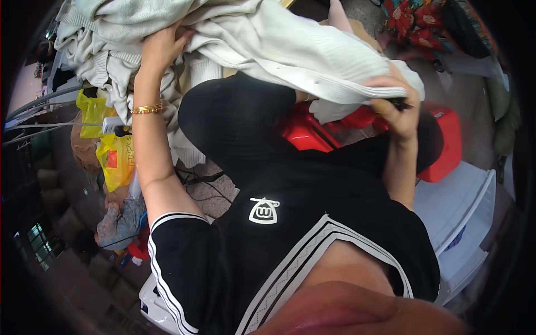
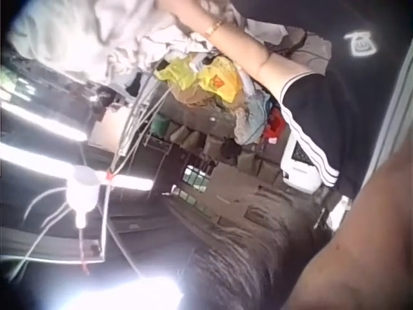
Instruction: Trim loose threads from white knitted sweaters using a pair of scissors.
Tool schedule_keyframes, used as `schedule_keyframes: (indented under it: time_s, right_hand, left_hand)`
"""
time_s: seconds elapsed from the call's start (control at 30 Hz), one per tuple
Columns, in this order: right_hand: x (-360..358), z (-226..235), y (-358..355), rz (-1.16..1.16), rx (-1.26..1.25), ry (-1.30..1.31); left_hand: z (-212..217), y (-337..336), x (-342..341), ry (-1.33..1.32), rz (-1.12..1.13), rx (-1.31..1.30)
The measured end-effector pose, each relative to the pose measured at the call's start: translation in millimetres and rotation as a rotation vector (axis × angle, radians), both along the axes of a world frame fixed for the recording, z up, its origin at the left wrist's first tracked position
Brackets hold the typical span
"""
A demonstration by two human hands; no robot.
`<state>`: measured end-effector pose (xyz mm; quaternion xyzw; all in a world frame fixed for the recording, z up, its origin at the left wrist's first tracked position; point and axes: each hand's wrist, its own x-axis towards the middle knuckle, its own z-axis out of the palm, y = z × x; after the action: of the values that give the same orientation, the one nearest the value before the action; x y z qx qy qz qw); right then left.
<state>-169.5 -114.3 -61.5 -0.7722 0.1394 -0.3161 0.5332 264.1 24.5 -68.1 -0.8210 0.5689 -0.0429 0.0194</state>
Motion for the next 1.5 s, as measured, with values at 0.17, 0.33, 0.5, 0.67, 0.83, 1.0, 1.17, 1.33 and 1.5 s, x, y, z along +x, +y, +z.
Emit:
schedule_keyframes:
  time_s: [0.17, 0.33, 0.5, 0.67, 0.83, 1.0, 1.17, 1.33, 1.5]
  right_hand:
    - [-55.0, -23.2, -20.1, -0.263, 0.008, -0.074]
    - [-73.5, -32.8, -26.3, -0.376, 0.030, 0.051]
    - [-77.4, -39.1, -26.6, -0.360, 0.034, 0.039]
    - [-87.8, -46.3, -28.7, -0.424, 0.033, 0.020]
    - [-96.9, -59.7, -28.2, -0.532, 0.117, -0.025]
    - [-89.9, -75.0, -7.3, -0.429, -0.194, 0.186]
    - [-63.0, -89.8, 21.3, -0.194, -0.475, 0.304]
    - [-64.5, -98.7, 22.2, -0.275, -0.522, 0.284]
    - [-63.7, -89.6, 22.1, -0.281, -0.438, 0.295]
  left_hand:
    - [7.8, 10.0, -0.5, 0.305, -0.282, -0.270]
    - [31.0, 22.8, -25.1, 0.199, -0.220, 0.100]
    - [19.4, 38.5, -16.5, 0.224, -0.387, -0.158]
    - [29.4, 73.8, -39.2, 0.884, -0.202, -0.499]
    - [21.9, 119.8, -37.7, 1.041, -0.155, -0.895]
    - [-13.9, 168.9, -30.0, 1.330, 0.152, -1.248]
    - [-37.6, 184.2, -20.1, 1.490, 0.233, -1.459]
    - [-35.9, 186.4, -17.1, 1.528, 0.213, -1.436]
    - [-33.6, 178.6, -12.8, 1.433, 0.208, -1.296]
